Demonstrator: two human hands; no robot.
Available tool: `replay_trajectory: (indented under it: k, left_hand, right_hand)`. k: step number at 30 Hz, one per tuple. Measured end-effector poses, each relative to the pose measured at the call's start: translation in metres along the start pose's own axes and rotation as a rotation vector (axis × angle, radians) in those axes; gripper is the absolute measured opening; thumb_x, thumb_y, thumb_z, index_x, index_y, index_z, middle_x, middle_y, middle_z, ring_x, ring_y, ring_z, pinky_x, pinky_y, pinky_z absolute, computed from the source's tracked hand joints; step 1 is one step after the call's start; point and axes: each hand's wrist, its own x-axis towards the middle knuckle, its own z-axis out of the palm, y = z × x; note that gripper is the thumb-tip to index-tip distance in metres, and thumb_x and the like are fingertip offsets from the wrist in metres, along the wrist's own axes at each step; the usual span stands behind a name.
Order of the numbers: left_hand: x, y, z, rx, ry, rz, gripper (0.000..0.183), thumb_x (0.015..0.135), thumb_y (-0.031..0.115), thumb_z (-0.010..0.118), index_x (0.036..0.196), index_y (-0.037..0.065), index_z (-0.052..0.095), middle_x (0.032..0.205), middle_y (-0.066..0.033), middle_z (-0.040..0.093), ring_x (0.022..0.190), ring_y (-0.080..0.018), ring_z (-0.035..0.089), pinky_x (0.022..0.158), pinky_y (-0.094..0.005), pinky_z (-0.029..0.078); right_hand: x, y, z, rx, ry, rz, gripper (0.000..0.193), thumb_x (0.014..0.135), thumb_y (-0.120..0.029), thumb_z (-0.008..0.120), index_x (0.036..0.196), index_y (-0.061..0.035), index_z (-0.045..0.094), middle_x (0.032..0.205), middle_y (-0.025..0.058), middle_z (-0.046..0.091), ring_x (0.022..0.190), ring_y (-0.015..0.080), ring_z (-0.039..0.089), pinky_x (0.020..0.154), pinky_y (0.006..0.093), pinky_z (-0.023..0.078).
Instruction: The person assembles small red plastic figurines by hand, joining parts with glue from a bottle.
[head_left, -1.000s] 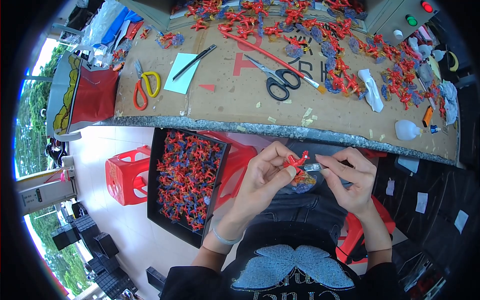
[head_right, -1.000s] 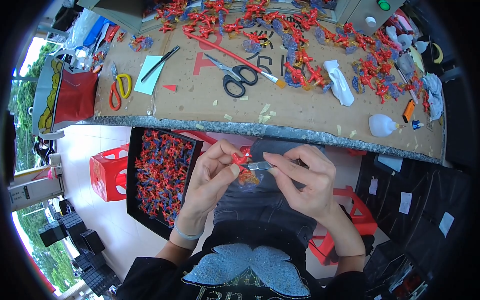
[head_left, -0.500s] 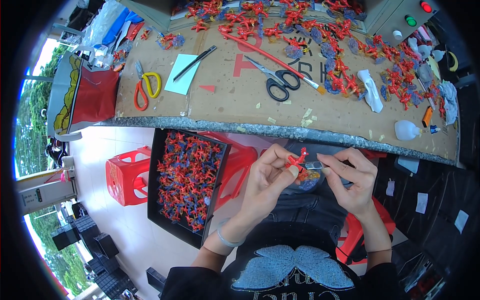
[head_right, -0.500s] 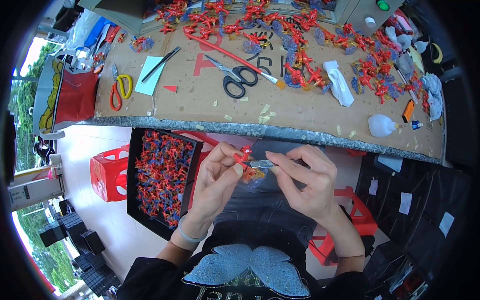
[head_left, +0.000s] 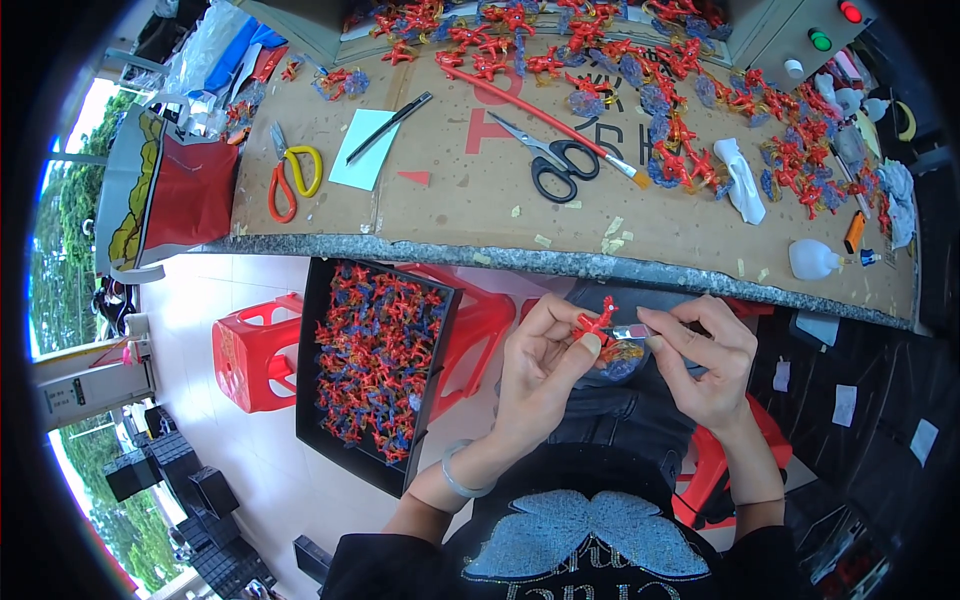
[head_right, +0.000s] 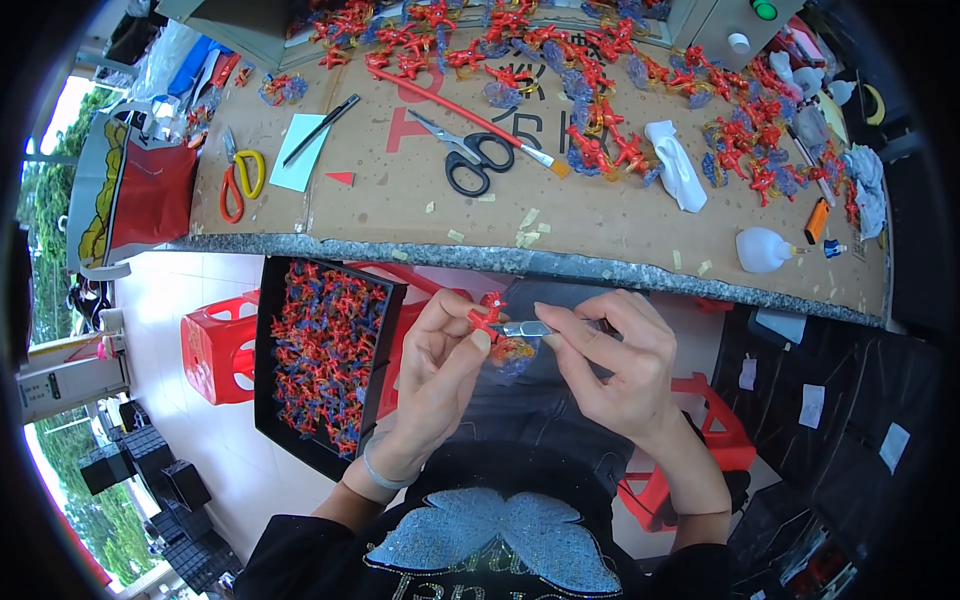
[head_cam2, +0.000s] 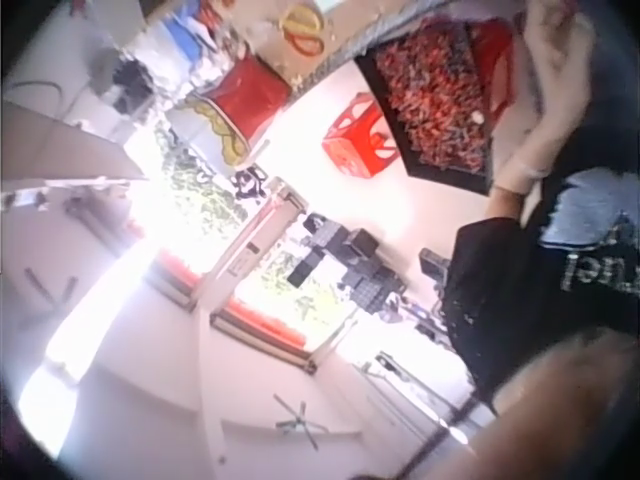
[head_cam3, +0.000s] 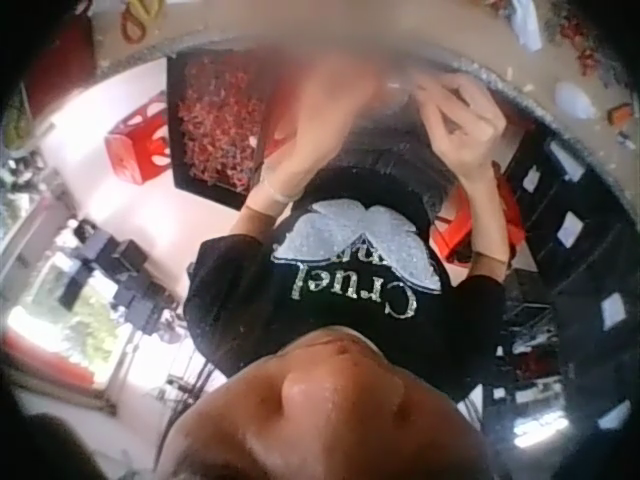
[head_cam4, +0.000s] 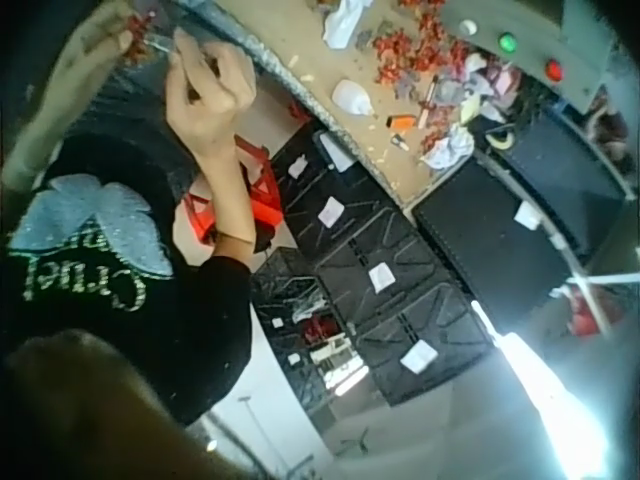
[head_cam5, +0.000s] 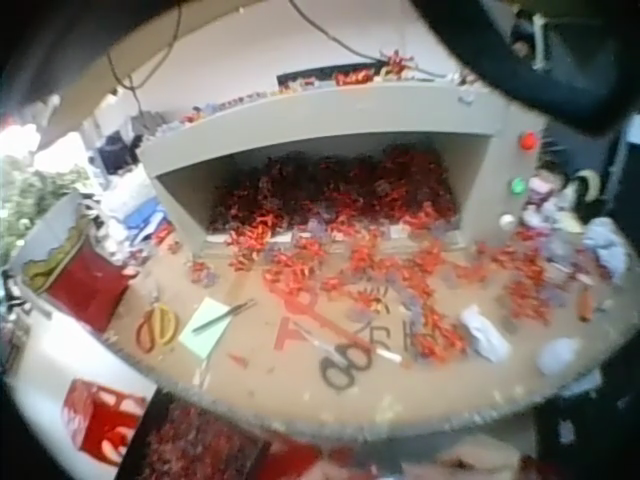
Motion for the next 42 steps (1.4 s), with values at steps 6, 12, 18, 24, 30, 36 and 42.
replay_trajectory:
  k: [6,12,18,24,30,36,42]
  left_hand:
    - [0.001,-0.005,0.004,-0.109,0.028,0.006,0.008,0.091,0.002,0.052,0.098,0.000,0.049,0.093,-0.0080,0.062,0.082,-0.0085,0.060,0.073,-0.0219,0.049]
    - [0.003,-0.005,0.002,-0.252,-0.079,-0.073,0.007,0.092,0.004,0.050,0.099,0.003,0.048,0.096,-0.0079,0.062,0.084,-0.0100,0.057,0.075,-0.0259,0.045]
    - [0.008,-0.005,0.002,-0.274,-0.079,-0.113,0.008,0.092,0.004,0.049,0.100,0.005,0.047,0.094,-0.0066,0.060,0.085,-0.0100,0.055,0.075,-0.0253,0.042]
    - [0.010,-0.003,-0.002,-0.252,-0.089,-0.138,0.009,0.093,0.004,0.048,0.102,0.005,0.047,0.095,-0.0054,0.059,0.084,-0.0086,0.054,0.075,-0.0252,0.041]
    - [0.010,-0.003,-0.004,-0.211,-0.097,-0.134,0.010,0.093,0.004,0.049,0.103,0.004,0.048,0.095,-0.0050,0.059,0.085,-0.0081,0.053,0.074,-0.0251,0.041]
    - [0.010,-0.004,-0.005,-0.178,-0.116,-0.146,0.011,0.092,0.004,0.048,0.103,0.004,0.048,0.095,-0.0054,0.059,0.085,-0.0079,0.052,0.073,-0.0251,0.041]
    - [0.009,-0.002,-0.004,-0.178,-0.119,-0.168,0.011,0.092,0.003,0.048,0.103,0.004,0.048,0.095,-0.0056,0.059,0.084,-0.0080,0.052,0.072,-0.0247,0.041]
  right_hand:
    - [0.001,0.003,-0.002,-0.042,0.012,-0.060,0.038,0.059,0.004,0.069,0.095,-0.0063,0.072,0.072,0.0064,0.056,0.059,0.0192,0.051,0.052,0.0293,0.039]
    - [0.001,0.003,-0.003,-0.005,0.010,-0.030,0.035,0.063,0.004,0.068,0.096,-0.0049,0.072,0.071,0.0067,0.057,0.059,0.0179,0.052,0.052,0.0278,0.040]
    - [0.002,0.008,-0.008,0.302,-0.056,0.180,0.025,0.070,0.003,0.066,0.095,0.0007,0.071,0.069,0.0084,0.061,0.056,0.0148,0.054,0.050,0.0246,0.040]
    - [0.004,0.006,-0.007,0.168,-0.071,0.127,0.025,0.069,0.003,0.067,0.094,0.0001,0.071,0.068,0.0085,0.061,0.055,0.0144,0.055,0.049,0.0244,0.040]
    - [0.005,0.007,-0.005,0.118,-0.076,0.085,0.026,0.068,0.002,0.068,0.093,-0.0011,0.072,0.066,0.0080,0.059,0.054,0.0161,0.055,0.049,0.0249,0.040]
    - [0.005,0.006,-0.007,0.132,-0.117,0.153,0.017,0.073,0.001,0.066,0.089,0.0016,0.070,0.061,0.0081,0.058,0.048,0.0147,0.052,0.045,0.0243,0.038]
    - [0.004,0.005,-0.008,0.192,-0.159,0.226,0.011,0.077,-0.001,0.064,0.086,0.0045,0.068,0.061,0.0098,0.060,0.045,0.0118,0.052,0.042,0.0233,0.037]
